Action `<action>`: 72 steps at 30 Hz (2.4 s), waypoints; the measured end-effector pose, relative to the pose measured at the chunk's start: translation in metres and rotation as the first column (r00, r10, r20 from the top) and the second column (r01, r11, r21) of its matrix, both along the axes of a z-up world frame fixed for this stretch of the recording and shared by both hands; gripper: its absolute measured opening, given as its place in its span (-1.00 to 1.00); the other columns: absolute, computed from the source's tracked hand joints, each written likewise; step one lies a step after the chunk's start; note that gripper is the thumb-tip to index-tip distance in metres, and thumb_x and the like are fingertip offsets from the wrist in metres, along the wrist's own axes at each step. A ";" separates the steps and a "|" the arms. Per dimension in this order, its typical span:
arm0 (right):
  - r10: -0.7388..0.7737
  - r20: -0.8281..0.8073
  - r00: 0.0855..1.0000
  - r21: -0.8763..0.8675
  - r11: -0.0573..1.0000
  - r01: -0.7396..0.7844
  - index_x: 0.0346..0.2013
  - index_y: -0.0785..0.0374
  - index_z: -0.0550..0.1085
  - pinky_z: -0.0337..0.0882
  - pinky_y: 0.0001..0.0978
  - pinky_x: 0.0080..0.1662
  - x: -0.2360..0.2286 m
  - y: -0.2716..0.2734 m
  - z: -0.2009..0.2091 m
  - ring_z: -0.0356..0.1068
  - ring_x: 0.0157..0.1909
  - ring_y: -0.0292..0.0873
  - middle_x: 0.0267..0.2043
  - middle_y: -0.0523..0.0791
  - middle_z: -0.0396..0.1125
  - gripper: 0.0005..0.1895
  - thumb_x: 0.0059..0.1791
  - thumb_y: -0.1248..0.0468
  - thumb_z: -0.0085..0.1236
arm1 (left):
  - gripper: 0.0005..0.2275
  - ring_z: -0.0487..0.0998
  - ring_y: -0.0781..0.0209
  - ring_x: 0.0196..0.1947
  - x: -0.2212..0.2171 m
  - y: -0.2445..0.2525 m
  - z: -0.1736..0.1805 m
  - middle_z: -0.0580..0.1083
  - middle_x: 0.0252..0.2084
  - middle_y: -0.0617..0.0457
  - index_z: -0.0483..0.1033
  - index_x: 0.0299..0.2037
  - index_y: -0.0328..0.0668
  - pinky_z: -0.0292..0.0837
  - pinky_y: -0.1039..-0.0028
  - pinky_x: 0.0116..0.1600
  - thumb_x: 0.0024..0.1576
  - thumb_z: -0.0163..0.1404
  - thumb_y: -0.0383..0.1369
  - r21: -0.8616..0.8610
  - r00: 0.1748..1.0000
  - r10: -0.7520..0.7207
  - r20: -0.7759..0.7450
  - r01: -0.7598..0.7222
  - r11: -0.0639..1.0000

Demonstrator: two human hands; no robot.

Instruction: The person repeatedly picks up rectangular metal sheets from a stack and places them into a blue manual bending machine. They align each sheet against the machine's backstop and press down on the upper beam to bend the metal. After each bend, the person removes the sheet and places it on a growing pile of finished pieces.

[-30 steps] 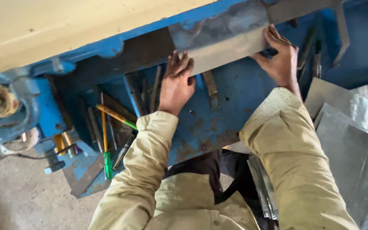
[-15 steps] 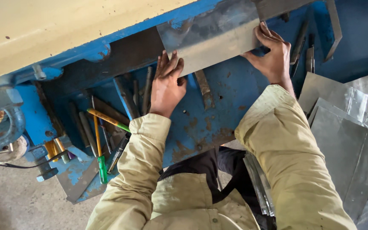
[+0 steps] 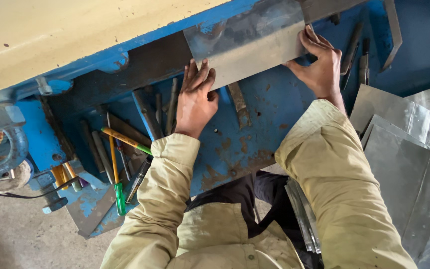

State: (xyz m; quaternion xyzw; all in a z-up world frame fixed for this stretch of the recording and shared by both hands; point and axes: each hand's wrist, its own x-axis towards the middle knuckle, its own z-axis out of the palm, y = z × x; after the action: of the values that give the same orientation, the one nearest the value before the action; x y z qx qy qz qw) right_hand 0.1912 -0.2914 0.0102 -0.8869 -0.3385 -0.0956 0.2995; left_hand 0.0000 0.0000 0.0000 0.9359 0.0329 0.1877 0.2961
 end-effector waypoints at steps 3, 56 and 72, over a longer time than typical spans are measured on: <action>-0.002 -0.004 1.000 -0.003 1.000 0.002 0.25 0.42 0.52 0.34 -0.18 0.42 -0.001 0.000 0.002 0.32 0.44 0.08 0.36 0.18 0.32 -0.28 -0.13 0.25 0.64 | -0.59 0.21 -0.28 0.47 -0.001 0.000 0.000 0.31 0.42 -0.14 0.52 0.16 -0.34 0.13 0.09 0.55 0.05 0.05 -0.57 0.001 1.000 0.004 -0.004 -0.004 1.000; -0.026 0.043 0.999 -0.002 1.000 0.026 0.20 0.34 0.58 0.42 -0.15 0.35 -0.006 0.002 0.009 0.35 0.40 0.18 0.34 0.32 0.29 -0.33 -0.17 0.23 0.61 | -0.59 0.21 -0.10 0.45 0.001 -0.010 0.013 0.43 0.31 0.03 0.59 0.05 -0.18 0.15 -0.15 0.39 -0.06 0.19 -0.40 0.209 0.992 0.118 0.043 -0.124 0.970; 0.004 -0.011 1.000 0.033 0.999 -0.004 0.16 0.43 0.56 0.39 -0.16 0.41 -0.006 0.001 0.006 0.32 0.46 0.18 0.37 0.33 0.27 -0.36 -0.14 0.28 0.63 | -0.58 0.30 0.00 0.32 -0.001 -0.012 0.013 0.47 0.27 0.16 0.59 0.02 -0.10 0.15 -0.11 0.24 -0.12 0.20 -0.40 0.251 0.980 0.199 0.031 -0.200 0.947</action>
State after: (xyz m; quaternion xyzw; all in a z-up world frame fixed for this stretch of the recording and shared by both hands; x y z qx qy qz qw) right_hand 0.1857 -0.2903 0.0162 -0.8817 -0.3370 -0.0956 0.3162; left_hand -0.0012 -0.0121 0.0133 0.9575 0.1025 0.2216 0.1539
